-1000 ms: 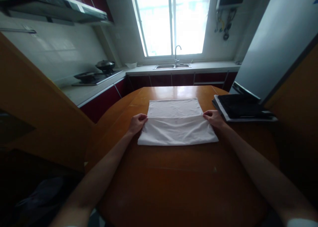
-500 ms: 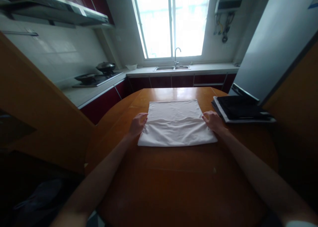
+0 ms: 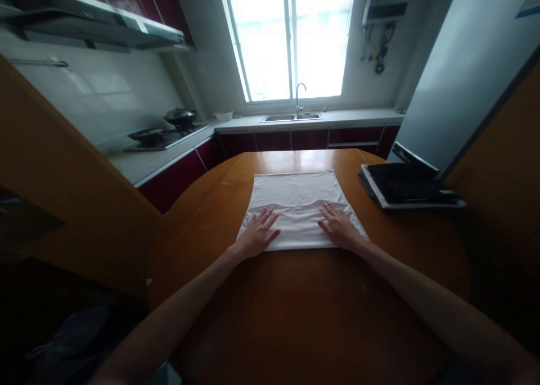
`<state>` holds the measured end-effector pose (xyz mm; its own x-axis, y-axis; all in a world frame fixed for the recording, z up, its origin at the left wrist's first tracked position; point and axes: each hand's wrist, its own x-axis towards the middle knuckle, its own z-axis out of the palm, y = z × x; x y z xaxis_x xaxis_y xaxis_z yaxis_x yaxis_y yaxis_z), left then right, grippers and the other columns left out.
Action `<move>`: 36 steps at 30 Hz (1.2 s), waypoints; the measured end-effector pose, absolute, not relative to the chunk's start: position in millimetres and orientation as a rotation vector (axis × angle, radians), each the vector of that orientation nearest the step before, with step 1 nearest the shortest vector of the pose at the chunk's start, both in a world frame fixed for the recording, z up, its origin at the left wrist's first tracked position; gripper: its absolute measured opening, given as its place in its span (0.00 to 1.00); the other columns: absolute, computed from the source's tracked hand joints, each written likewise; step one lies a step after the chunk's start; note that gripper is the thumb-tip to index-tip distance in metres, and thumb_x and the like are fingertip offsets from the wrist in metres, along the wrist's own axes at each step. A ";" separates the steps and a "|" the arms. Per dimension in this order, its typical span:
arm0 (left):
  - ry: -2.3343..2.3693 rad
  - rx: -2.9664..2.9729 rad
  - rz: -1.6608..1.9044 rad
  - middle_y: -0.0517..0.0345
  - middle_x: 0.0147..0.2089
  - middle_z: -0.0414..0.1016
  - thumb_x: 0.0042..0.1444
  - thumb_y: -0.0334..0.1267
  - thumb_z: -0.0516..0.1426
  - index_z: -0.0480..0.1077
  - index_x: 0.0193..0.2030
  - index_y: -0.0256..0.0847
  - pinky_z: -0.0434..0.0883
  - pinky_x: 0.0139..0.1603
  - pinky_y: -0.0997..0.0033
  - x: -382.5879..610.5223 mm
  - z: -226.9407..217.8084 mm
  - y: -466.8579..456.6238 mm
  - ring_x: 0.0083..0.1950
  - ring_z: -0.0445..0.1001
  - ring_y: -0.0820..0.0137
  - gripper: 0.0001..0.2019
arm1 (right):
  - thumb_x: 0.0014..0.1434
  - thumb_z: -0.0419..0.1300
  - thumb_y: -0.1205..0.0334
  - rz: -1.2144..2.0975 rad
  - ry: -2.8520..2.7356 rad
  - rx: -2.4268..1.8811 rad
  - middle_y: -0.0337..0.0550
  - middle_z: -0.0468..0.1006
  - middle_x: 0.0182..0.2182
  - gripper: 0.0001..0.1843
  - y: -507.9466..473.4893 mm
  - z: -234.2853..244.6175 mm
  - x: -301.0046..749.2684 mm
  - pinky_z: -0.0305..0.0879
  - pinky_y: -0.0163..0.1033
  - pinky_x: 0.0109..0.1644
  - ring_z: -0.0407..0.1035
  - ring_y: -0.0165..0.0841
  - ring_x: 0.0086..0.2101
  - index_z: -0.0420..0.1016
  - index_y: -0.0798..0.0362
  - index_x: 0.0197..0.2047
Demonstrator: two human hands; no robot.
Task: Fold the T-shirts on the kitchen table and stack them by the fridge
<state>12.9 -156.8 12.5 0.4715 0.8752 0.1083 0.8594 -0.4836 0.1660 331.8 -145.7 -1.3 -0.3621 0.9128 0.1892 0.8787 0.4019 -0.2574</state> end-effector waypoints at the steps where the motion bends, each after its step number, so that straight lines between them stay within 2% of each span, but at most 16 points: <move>1: 1.483 2.658 0.328 0.46 0.76 0.51 0.71 0.53 0.45 0.57 0.73 0.43 0.50 0.73 0.44 9.3 18.8 -161.6 0.77 0.47 0.52 0.29 | 0.72 0.46 0.52 0.131 -2.338 -1.514 0.57 0.55 0.71 0.30 -148.8 2.9 336.6 0.48 0.54 0.71 0.47 0.46 0.70 0.63 0.60 0.69; 4: 1.316 2.753 0.417 0.50 0.69 0.63 0.68 0.48 0.53 0.67 0.66 0.48 0.61 0.70 0.53 -12.6 34.3 -182.4 0.70 0.60 0.56 0.22 | 0.70 0.51 0.54 0.053 -2.292 -1.360 0.55 0.68 0.64 0.22 -166.2 12.1 359.3 0.58 0.50 0.66 0.61 0.45 0.63 0.74 0.55 0.60; 6: 1.304 2.781 0.420 0.52 0.64 0.67 0.67 0.42 0.56 0.70 0.63 0.51 0.65 0.68 0.55 -34.8 38.3 -197.6 0.65 0.65 0.58 0.19 | 0.68 0.55 0.56 0.007 -2.318 -1.287 0.53 0.74 0.57 0.18 -182.0 13.1 379.3 0.63 0.49 0.61 0.66 0.44 0.57 0.77 0.52 0.56; 9: 1.311 2.793 0.407 0.52 0.58 0.70 0.65 0.33 0.54 0.72 0.61 0.50 0.67 0.65 0.58 -66.1 34.4 -213.8 0.61 0.68 0.61 0.19 | 0.66 0.58 0.61 -0.082 -2.423 -1.235 0.51 0.76 0.50 0.14 -203.2 9.5 406.7 0.64 0.50 0.57 0.68 0.44 0.50 0.77 0.50 0.53; 12: 1.282 2.794 0.485 0.51 0.52 0.72 0.66 0.29 0.50 0.74 0.55 0.45 0.72 0.59 0.63 -80.0 25.8 -218.0 0.55 0.71 0.64 0.17 | 0.64 0.56 0.68 -0.178 -2.503 -1.225 0.49 0.77 0.45 0.12 -212.7 7.1 419.7 0.63 0.48 0.53 0.68 0.42 0.46 0.78 0.51 0.48; 15: 1.295 2.798 0.613 0.51 0.46 0.74 0.68 0.31 0.49 0.75 0.48 0.41 0.75 0.51 0.66 -77.9 21.8 -217.5 0.48 0.74 0.66 0.13 | 0.65 0.53 0.72 -0.259 -2.553 -1.224 0.48 0.77 0.39 0.11 -213.7 9.6 418.9 0.62 0.45 0.50 0.68 0.41 0.43 0.77 0.53 0.41; 18: 1.295 2.793 0.683 0.51 0.44 0.75 0.68 0.31 0.49 0.75 0.46 0.41 0.75 0.47 0.67 -76.7 23.7 -226.3 0.45 0.74 0.67 0.13 | 0.65 0.52 0.73 -0.219 -2.584 -1.207 0.47 0.76 0.38 0.12 -220.1 13.3 416.7 0.62 0.44 0.49 0.67 0.40 0.41 0.76 0.53 0.39; 24: 1.268 2.709 0.532 0.53 0.46 0.76 0.67 0.30 0.50 0.76 0.45 0.43 0.74 0.50 0.69 -95.0 32.5 -286.6 0.47 0.75 0.67 0.13 | 0.60 0.56 0.73 0.325 -2.610 -1.084 0.42 0.76 0.37 0.10 -270.3 18.0 424.5 0.64 0.39 0.46 0.69 0.35 0.39 0.75 0.50 0.37; 28: 1.271 2.590 0.502 0.53 0.50 0.75 0.66 0.36 0.55 0.76 0.50 0.45 0.73 0.53 0.68 -94.5 50.2 -305.8 0.50 0.75 0.66 0.10 | 0.63 0.58 0.64 0.515 -2.564 -1.052 0.42 0.78 0.37 0.07 -277.9 32.2 422.6 0.64 0.40 0.48 0.71 0.35 0.39 0.78 0.48 0.37; 31: 1.376 2.452 0.682 0.51 0.50 0.76 0.66 0.42 0.55 0.75 0.52 0.44 0.73 0.52 0.68 -82.3 62.4 -274.4 0.49 0.76 0.65 0.13 | 0.64 0.57 0.59 0.497 -2.363 -1.156 0.46 0.80 0.39 0.10 -241.1 40.7 413.0 0.65 0.40 0.47 0.73 0.37 0.41 0.80 0.50 0.40; 34: 1.486 2.336 0.795 0.52 0.41 0.78 0.63 0.48 0.56 0.78 0.45 0.40 0.74 0.42 0.70 -64.2 62.0 -212.8 0.40 0.77 0.66 0.15 | 0.61 0.58 0.60 0.430 -2.249 -1.351 0.47 0.81 0.36 0.12 -186.1 41.9 395.1 0.64 0.38 0.41 0.74 0.37 0.36 0.82 0.54 0.39; 36: 1.502 2.311 0.704 0.53 0.36 0.78 0.58 0.51 0.57 0.79 0.40 0.39 0.73 0.37 0.71 -51.8 54.0 -172.3 0.35 0.76 0.68 0.18 | 0.59 0.58 0.61 0.478 -2.244 -1.463 0.45 0.81 0.31 0.12 -155.8 38.9 380.1 0.62 0.36 0.36 0.73 0.35 0.32 0.83 0.56 0.37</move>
